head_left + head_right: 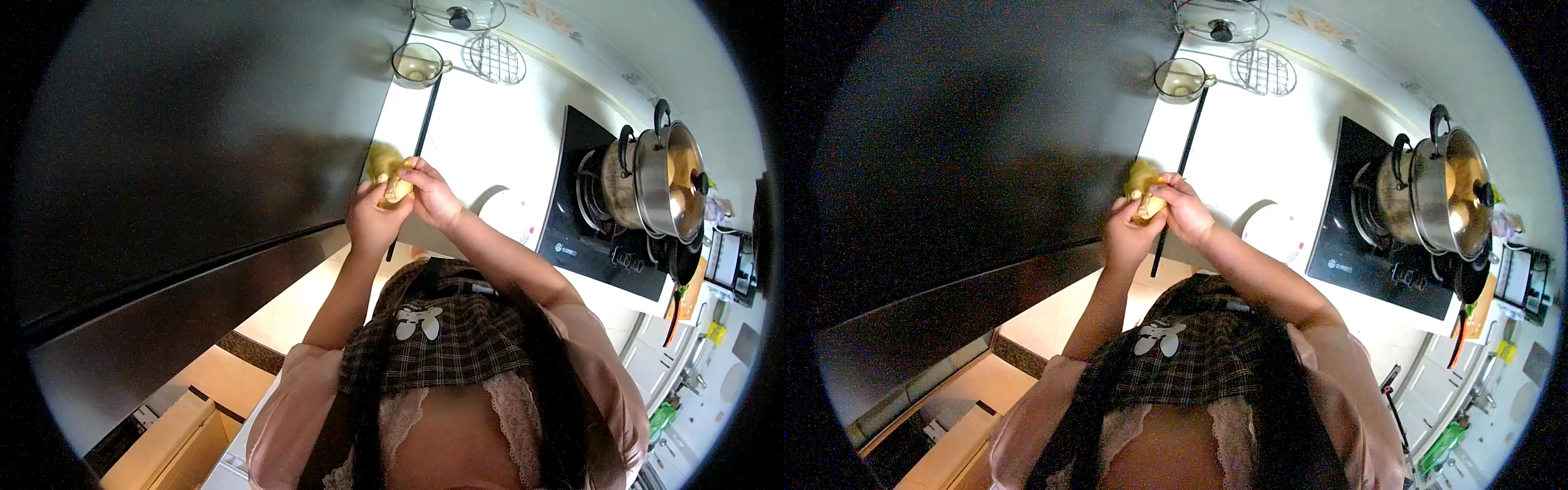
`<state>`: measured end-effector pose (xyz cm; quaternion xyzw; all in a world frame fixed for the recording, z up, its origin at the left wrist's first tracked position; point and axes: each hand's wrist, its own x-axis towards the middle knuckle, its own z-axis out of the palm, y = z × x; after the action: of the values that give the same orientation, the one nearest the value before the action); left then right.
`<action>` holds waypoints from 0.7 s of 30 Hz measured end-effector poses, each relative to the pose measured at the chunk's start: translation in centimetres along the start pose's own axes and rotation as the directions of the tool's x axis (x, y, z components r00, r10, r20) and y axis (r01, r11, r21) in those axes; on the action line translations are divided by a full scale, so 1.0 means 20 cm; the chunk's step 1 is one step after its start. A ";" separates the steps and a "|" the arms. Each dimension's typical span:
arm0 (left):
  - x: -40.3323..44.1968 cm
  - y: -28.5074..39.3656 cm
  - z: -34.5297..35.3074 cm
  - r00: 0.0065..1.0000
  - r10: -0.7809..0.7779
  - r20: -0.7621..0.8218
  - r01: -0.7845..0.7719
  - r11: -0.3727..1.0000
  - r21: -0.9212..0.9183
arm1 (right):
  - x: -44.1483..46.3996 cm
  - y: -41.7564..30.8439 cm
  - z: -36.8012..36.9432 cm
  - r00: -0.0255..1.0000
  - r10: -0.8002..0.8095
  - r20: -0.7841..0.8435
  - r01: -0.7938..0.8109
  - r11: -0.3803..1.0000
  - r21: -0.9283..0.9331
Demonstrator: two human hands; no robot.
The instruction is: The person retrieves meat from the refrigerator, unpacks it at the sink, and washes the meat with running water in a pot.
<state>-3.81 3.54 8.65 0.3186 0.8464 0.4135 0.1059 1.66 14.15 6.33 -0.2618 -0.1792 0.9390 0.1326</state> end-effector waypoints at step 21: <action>-0.32 -0.24 0.05 0.947 -0.310 0.085 0.294 0.727 -0.620 | 0.20 0.23 -0.34 0.883 -0.147 -0.445 -0.147 0.815 -0.560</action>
<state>-0.60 -1.89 3.85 0.1183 0.7024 0.6516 0.2609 1.39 13.26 -2.68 -0.5083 -0.4187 0.7476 0.0859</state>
